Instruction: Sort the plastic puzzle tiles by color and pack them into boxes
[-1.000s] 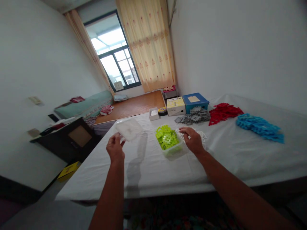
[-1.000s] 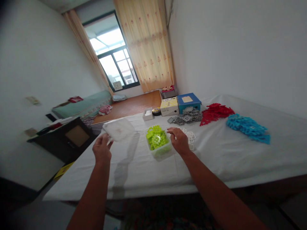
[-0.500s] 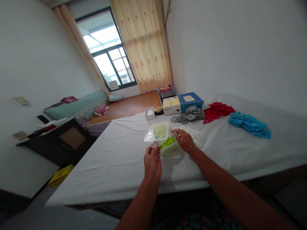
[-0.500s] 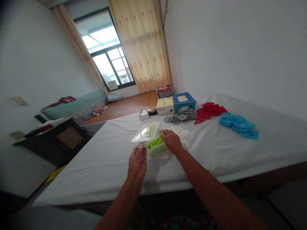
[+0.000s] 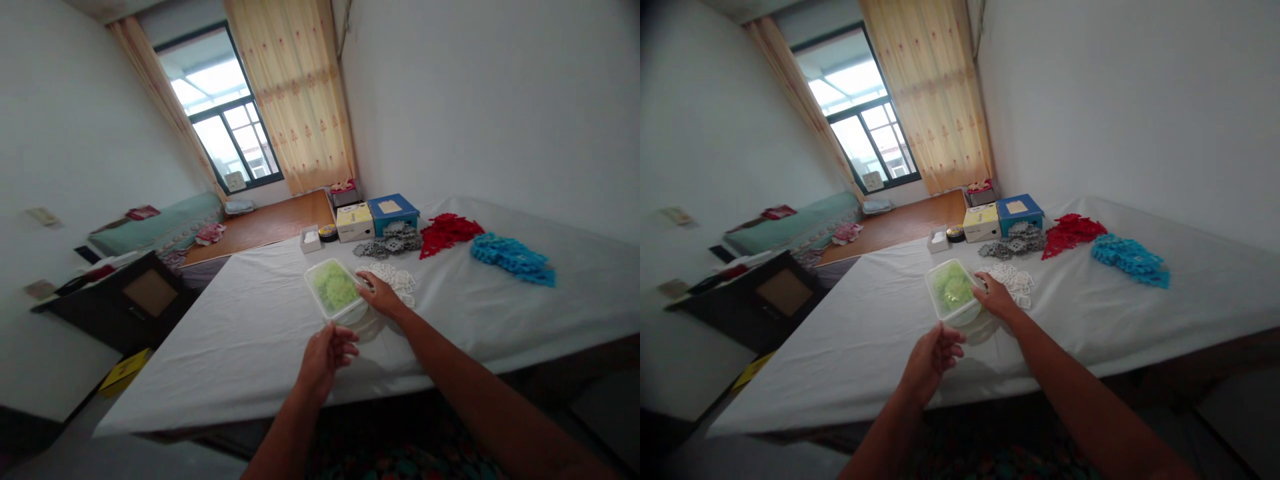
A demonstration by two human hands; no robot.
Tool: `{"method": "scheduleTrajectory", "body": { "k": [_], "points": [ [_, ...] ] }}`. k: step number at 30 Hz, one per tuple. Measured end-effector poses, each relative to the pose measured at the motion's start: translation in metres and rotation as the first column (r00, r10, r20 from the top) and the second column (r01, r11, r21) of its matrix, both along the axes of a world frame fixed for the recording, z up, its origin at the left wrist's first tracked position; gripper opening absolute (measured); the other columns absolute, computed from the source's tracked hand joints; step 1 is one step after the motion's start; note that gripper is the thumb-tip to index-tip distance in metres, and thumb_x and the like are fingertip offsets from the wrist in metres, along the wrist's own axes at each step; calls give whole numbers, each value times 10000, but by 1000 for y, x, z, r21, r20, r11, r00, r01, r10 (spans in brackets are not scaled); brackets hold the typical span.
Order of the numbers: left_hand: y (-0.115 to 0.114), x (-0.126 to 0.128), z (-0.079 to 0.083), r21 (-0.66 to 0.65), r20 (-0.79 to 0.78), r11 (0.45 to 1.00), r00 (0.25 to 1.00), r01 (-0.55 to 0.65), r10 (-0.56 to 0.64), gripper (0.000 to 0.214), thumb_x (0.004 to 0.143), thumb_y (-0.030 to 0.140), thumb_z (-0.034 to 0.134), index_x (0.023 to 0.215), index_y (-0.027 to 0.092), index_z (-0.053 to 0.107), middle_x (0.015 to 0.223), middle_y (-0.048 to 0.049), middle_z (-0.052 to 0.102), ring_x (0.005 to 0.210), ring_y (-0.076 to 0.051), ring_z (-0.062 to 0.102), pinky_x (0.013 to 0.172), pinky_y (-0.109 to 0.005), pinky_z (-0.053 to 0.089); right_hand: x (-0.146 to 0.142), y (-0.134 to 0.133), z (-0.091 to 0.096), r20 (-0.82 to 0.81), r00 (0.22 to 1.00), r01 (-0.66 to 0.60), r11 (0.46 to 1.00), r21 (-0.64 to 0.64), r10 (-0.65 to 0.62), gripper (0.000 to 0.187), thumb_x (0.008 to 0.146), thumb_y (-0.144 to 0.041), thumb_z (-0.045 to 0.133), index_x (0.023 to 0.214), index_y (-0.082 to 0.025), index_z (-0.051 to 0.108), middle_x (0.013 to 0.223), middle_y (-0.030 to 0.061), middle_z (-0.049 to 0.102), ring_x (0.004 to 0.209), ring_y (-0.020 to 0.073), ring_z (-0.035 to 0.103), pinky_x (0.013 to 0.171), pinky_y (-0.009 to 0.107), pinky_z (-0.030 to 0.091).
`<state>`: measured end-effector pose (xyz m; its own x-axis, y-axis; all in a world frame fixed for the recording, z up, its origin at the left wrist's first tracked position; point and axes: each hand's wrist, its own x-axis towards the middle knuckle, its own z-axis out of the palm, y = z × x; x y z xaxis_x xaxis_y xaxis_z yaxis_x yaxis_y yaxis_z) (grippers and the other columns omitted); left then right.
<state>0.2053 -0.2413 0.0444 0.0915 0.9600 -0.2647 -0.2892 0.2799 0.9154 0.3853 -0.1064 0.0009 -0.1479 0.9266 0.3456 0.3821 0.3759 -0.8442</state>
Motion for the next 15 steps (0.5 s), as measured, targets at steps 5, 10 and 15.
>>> {"method": "scheduleTrajectory", "body": {
  "k": [5, 10, 15],
  "points": [
    [31, -36, 9, 370, -172, 845, 865, -387, 472, 365, 801, 458, 612, 1046, 188, 639, 1212, -117, 634, 1104, -203, 613, 799, -272, 528, -2, -4, 8, 22, 998, 65, 993, -103, -63, 585, 863, -439, 521, 1365, -148, 449, 1251, 167, 617, 1101, 251, 617, 923, 373, 471],
    [56, -29, 0, 255, -190, 891, 885, -375, 426, 342, 828, 341, 592, 1157, 255, 554, 1379, -99, 486, 1248, -227, 511, 871, -334, 541, -1, -3, 16, 122, 991, 61, 993, -104, -48, 416, 854, -433, 527, 1149, -151, 610, 1071, 129, 690, 957, 239, 650, 840, 334, 482],
    [67, -28, -10, 246, -207, 889, 875, -387, 438, 447, 793, 292, 630, 1216, 288, 487, 1313, -109, 495, 1168, -244, 556, 771, -345, 578, -2, -2, 17, 116, 993, 35, 991, -126, -21, 359, 824, -442, 570, 1065, -180, 620, 997, 74, 692, 902, 222, 633, 804, 321, 475]
  ]
}}
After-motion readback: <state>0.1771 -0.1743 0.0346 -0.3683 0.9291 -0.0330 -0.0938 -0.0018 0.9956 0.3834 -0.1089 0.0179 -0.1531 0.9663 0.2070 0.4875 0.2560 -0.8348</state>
